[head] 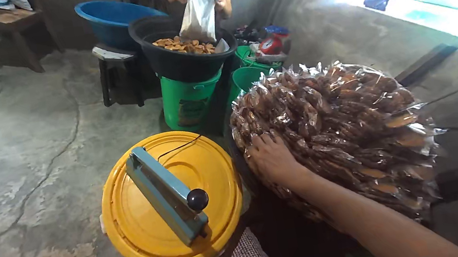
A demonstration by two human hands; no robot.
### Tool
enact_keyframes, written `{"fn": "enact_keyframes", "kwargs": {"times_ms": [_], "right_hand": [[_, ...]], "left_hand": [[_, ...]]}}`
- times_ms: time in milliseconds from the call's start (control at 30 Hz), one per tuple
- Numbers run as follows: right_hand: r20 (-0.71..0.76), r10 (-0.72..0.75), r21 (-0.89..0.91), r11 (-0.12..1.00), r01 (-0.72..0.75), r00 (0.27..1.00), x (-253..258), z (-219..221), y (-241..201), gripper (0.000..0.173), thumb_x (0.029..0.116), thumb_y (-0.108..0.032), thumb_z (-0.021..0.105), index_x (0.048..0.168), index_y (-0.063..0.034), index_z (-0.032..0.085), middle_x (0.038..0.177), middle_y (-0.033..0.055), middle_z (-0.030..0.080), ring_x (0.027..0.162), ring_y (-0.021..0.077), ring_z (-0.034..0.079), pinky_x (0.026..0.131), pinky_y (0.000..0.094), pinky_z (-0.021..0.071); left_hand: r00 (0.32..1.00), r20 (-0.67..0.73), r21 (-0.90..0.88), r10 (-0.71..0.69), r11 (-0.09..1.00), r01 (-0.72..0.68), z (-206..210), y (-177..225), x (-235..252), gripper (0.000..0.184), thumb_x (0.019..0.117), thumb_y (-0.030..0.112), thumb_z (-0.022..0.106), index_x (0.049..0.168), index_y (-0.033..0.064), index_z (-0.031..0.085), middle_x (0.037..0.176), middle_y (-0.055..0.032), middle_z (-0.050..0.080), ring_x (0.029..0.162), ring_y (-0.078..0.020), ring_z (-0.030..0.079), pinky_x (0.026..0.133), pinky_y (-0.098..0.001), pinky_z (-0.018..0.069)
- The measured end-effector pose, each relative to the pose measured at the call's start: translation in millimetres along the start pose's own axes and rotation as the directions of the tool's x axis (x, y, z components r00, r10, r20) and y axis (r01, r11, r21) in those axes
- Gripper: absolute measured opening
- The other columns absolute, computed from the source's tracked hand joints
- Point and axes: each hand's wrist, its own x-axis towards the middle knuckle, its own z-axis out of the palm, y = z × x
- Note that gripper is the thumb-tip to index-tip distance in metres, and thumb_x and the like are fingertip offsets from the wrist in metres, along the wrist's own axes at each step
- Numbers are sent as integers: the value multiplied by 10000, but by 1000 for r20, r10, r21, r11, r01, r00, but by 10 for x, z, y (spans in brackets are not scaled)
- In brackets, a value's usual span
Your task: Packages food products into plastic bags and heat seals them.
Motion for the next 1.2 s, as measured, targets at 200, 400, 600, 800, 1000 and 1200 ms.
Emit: {"fn": "enact_keyframes", "kwargs": {"times_ms": [200, 400, 600, 800, 1000, 1200], "right_hand": [[268, -46, 47, 998, 34, 962, 162, -327, 182, 385, 1078, -162, 436, 1391, -7, 599, 1603, 201, 388, 1441, 476, 374, 1116, 669, 325], [266, -83, -36, 995, 96, 961, 285, -245, 237, 395, 1009, 10, 518, 1387, -49, 617, 1576, 216, 408, 1413, 494, 399, 1082, 671, 379], [193, -31, -175, 982, 66, 981, 322, -49, 142, 464, 969, 91, 528, 1429, 34, 527, 1597, 280, 315, 1418, 536, 351, 1056, 681, 388], [12, 57, -23, 998, -56, 998, 134, -163, 169, 462, 958, 91, 530, 1418, 76, 490, 1484, 332, 436, 1359, 535, 440, 1027, 658, 431], [-692, 346, 503, 860, 79, 633, -433, 71, 585, 415, 855, -113, 720, 1224, 62, 644, 1218, 301, 622, 1115, 448, 632, 926, 557, 539], [-708, 599, 678, 431, 595, 374, -667, 945, -336, 417, 904, -352, 754, 1146, -78, 553, 1088, 20, 631, 1039, 34, 613, 926, 225, 522]], "left_hand": [[859, 166, -361, 484, 840, -404, 581, 1176, 14, 306, 985, -34, 520, 1259, -98, 639, 1244, -281, 652, 1110, -401, 671, 954, -499, 551], [658, 336, -645, 674, 674, -361, 1276, 2465, 388, 512, 1019, 23, 478, 1528, 27, 424, 1539, -210, 445, 1371, -308, 514, 1092, -418, 475], [654, 397, -424, 644, 761, -491, 1571, 2998, 590, 609, 983, -42, 498, 1566, 83, 373, 1578, -229, 361, 1356, -335, 512, 1092, -429, 462], [663, 377, -303, 646, 763, -571, 1588, 2978, 551, 533, 981, -24, 530, 1499, 96, 488, 1548, -206, 427, 1276, -350, 583, 1043, -437, 502], [643, 350, -303, 681, 732, -610, 1745, 2946, 595, 504, 995, -1, 528, 1488, 99, 496, 1581, -238, 367, 1328, -373, 546, 1060, -445, 497], [692, 386, -873, 611, 483, 60, 1484, 2542, 39, 718, 1067, 420, 427, 1573, -17, 165, 1375, -92, 575, 1184, -132, 625, 981, -330, 544]]}}
